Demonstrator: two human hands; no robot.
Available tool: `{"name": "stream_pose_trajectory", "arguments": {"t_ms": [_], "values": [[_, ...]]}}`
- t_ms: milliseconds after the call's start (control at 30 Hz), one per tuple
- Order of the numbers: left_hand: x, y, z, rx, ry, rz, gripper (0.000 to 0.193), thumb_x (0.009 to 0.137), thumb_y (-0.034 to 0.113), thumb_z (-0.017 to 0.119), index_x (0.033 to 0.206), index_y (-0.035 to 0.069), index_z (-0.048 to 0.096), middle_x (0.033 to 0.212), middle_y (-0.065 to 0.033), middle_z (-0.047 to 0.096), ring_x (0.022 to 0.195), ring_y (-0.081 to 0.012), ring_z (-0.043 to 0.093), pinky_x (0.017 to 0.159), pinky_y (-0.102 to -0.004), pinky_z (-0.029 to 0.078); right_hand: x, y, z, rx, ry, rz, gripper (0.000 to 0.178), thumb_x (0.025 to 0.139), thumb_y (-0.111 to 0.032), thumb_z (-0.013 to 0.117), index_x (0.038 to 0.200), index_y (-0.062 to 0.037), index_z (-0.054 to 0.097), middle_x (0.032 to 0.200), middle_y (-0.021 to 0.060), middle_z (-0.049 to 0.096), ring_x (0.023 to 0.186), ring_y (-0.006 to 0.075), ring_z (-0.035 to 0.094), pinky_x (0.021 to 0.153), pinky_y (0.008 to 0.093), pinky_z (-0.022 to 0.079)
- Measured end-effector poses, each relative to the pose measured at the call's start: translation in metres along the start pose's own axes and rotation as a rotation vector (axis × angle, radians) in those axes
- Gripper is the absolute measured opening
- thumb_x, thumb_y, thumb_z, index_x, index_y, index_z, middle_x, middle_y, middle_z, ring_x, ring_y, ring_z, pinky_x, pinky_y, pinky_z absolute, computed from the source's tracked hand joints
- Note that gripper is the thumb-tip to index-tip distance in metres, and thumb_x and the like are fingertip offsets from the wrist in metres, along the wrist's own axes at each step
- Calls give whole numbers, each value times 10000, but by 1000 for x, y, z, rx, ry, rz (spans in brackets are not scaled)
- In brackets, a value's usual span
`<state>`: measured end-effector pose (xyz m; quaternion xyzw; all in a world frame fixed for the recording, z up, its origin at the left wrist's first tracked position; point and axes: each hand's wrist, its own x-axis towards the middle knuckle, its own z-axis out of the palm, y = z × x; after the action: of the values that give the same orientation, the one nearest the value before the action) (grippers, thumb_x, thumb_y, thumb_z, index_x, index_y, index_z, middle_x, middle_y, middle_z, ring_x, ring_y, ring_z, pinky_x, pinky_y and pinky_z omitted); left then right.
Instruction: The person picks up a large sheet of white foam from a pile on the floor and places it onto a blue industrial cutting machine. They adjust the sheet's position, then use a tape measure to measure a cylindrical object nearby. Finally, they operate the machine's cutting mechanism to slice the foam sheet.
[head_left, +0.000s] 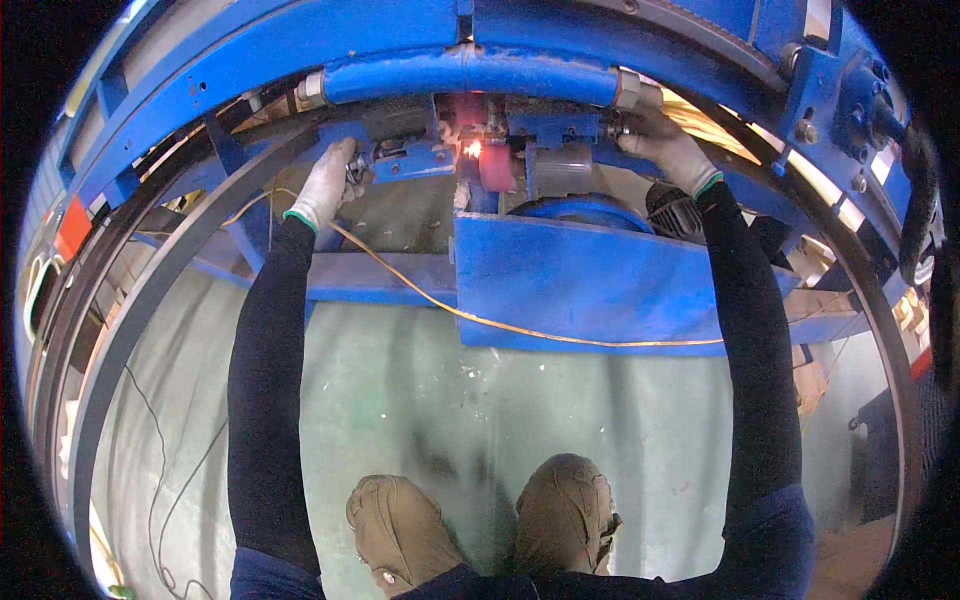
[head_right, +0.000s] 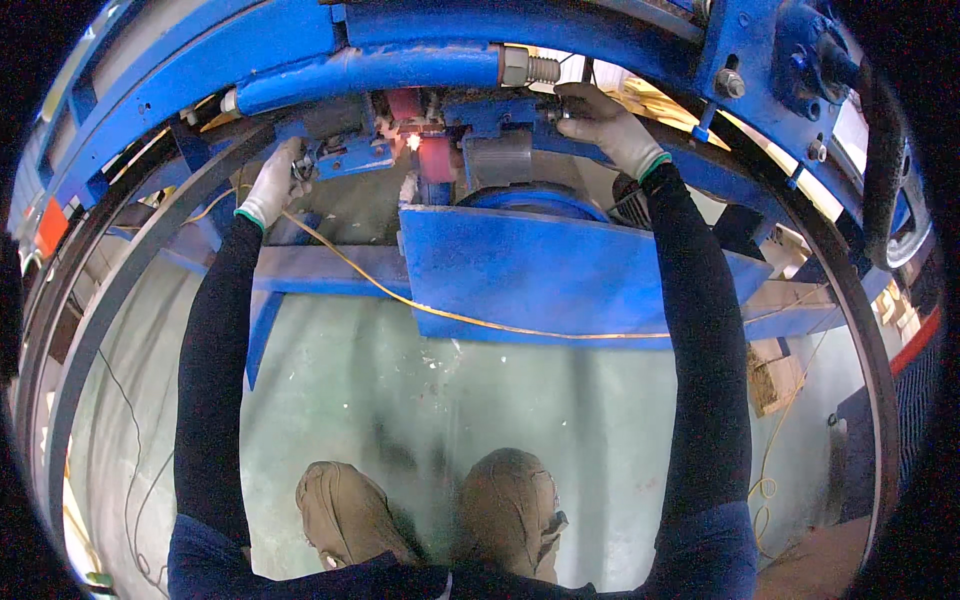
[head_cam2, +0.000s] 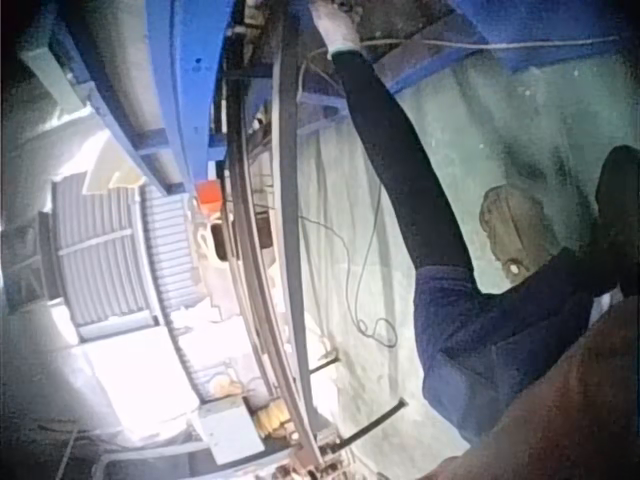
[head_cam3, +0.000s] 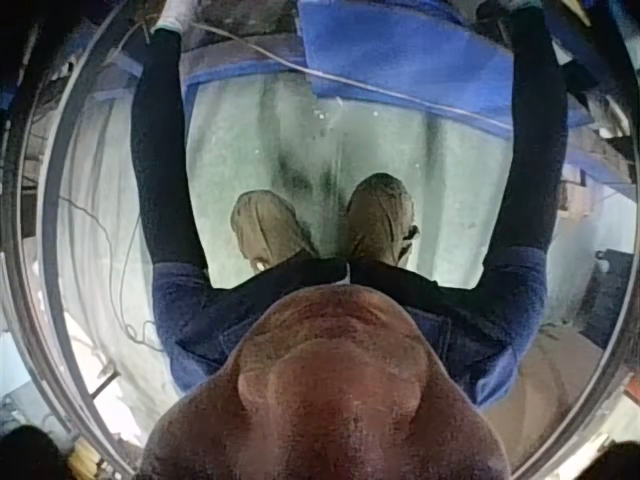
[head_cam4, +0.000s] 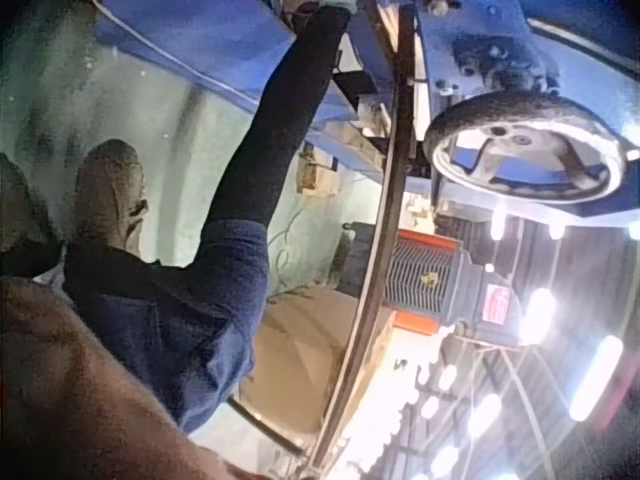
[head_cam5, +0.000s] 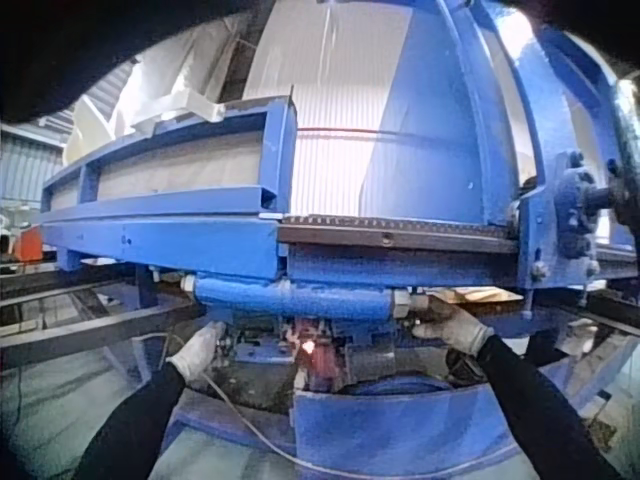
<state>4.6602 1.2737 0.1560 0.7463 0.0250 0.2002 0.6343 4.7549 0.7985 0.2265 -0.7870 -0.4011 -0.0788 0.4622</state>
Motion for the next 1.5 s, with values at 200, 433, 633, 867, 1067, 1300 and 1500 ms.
{"name": "stream_pose_trajectory", "arguments": {"t_ms": [200,433,633,867,1067,1300,1500], "values": [[19,-14,-25,51,-75,-9,384,1013,486,419,1173,165,554,862,11,629,632,-104,588,544,-230,429,2,-7,10,5,13,-7,581,822,-109,743,1349,-50,506,1268,81,595,1175,191,561,1038,317,427],[25,-21,-18,42,-43,17,364,1009,471,409,1047,134,541,798,-15,630,573,-98,564,483,-237,404,10,9,3,87,169,78,530,927,-320,652,1365,-58,508,1258,77,591,1162,189,571,1001,336,461],[22,-19,-17,38,-19,41,374,1006,456,401,1073,118,546,775,-22,634,516,-101,543,467,-245,416,8,3,5,144,59,180,523,977,-347,592,1400,-63,474,1276,80,576,1160,188,583,989,346,500],[15,-12,-8,36,13,56,364,1004,431,395,1064,115,565,759,-24,629,521,-110,544,475,-253,422,6,-7,2,96,-7,114,503,967,-248,616,1404,-54,460,1297,100,570,1177,201,585,1040,336,465],[20,-12,-16,36,-41,22,349,1003,417,387,959,113,553,749,-29,618,533,-117,544,459,-268,397,5,-9,10,138,60,129,488,960,-219,625,1397,-63,473,1303,101,576,1185,199,580,1049,339,455],[15,-8,-11,16,-58,-19,363,1026,458,396,1085,130,542,810,-26,629,578,-118,564,488,-257,407,10,7,-8,-294,13,20,546,928,-309,654,1383,-46,505,1311,124,580,1206,229,558,1062,337,417],[23,-12,-17,59,-72,34,404,1005,510,406,1050,135,549,818,-18,628,572,-112,550,501,-255,424,12,10,-10,-176,40,-64,557,927,-322,653,1381,-34,505,1282,136,606,1166,217,585,1034,322,435]]}}
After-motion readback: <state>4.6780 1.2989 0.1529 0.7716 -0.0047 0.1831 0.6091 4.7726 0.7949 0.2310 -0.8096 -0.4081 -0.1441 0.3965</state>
